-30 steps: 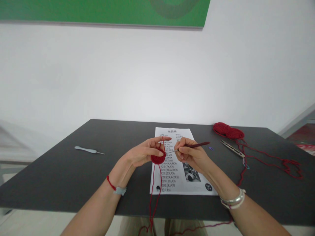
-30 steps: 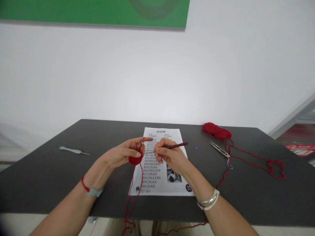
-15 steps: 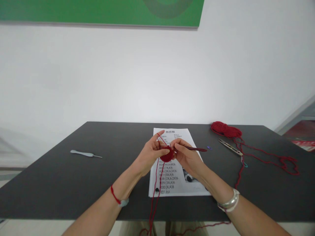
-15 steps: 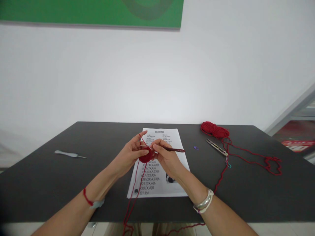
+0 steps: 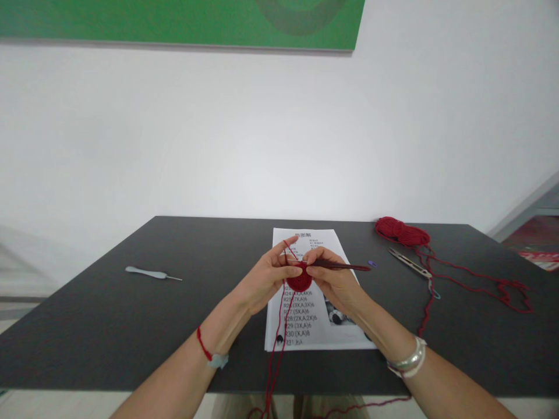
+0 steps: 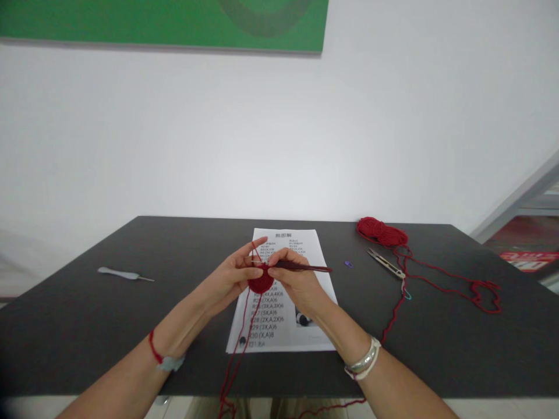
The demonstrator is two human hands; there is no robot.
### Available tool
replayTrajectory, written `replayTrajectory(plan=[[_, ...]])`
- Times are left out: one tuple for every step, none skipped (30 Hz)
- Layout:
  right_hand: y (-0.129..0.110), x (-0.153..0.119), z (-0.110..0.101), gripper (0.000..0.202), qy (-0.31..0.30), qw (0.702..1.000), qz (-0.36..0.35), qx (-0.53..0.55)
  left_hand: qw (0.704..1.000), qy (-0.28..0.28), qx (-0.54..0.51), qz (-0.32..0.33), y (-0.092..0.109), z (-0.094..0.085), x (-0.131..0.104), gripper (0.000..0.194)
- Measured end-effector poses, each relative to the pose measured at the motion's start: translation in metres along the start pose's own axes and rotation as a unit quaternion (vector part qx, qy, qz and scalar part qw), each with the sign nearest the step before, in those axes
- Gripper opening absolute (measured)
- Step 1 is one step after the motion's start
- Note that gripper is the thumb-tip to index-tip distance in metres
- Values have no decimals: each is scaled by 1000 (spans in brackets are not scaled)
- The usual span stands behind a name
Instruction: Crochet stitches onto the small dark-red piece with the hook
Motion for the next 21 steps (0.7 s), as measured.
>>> replayTrajectory(plan=[[-1,0,0,18,-1,1000,-3,0,1000,-5,-9,-8,-1,1,0,69],[-2,0,0,18,-2,1000,-8,-1,1000,-8,-15,-13,-2,1,0,69],[-3,0,0,17,-4,1000,-12,-4,1000,-8,-16,-13,-2,1,0,69],[-3,0,0,16,-6,1000,-17,-10,1000,-5,-10,-9,-1,1,0,70],[-4,0,0,15,-9,1000,-20,-18,1000,0,4,-1,0,1,-1,71],[-5,0,0,13,-11,999,-25,-27,1000,7,23,9,2,0,-1,72],[-7,0,0,9,-13,999,-29,-36,999,14,46,20,4,0,-1,73],[-8,0,-1,5,-15,998,-34,-45,997,21,68,29,6,0,-1,75],[-9,0,-1,2,-17,998,-39,-53,995,26,87,36,7,0,-1,76],[-10,1,-2,1,-17,997,-43,-59,993,31,103,40,8,0,-2,77],[-11,1,-4,3,-18,997,-47,-65,992,34,115,42,9,0,-2,78],[-12,2,-5,4,-21,996,-52,-73,990,38,126,44,10,-1,-2,78],[-14,2,-7,5,-25,994,-58,-85,989,43,135,47,12,-2,-3,77],[-16,3,-8,5,-29,992,-66,-100,987,50,142,51,14,-3,-3,77],[-18,3,-10,5,-34,990,-76,-118,986,58,148,56,16,-4,-4,76],[-20,3,-11,6,-38,986,-85,-135,984,65,153,61,18,-6,-4,75],[-23,3,-13,8,-41,983,-93,-151,983,71,156,66,20,-7,-4,74],[-25,3,-14,8,-42,981,-99,-164,982,75,157,68,22,-8,-5,73],[-27,3,-15,9,-42,978,-101,-176,982,78,157,71,23,-9,-5,72],[-28,3,-15,9,-42,976,-100,-189,982,80,157,73,24,-9,-5,72],[-30,3,-15,10,-41,973,-96,-204,981,81,159,75,24,-9,-5,71]])
Point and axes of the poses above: each hand's wrist, its own x-axis towards the middle knuckle, its own z-axis out of the palm, y = z × x, the point moved 9 cm from there along x, towards the middle knuckle, and after that the axes turned 6 degrees about -y, right-handed, at the moved point
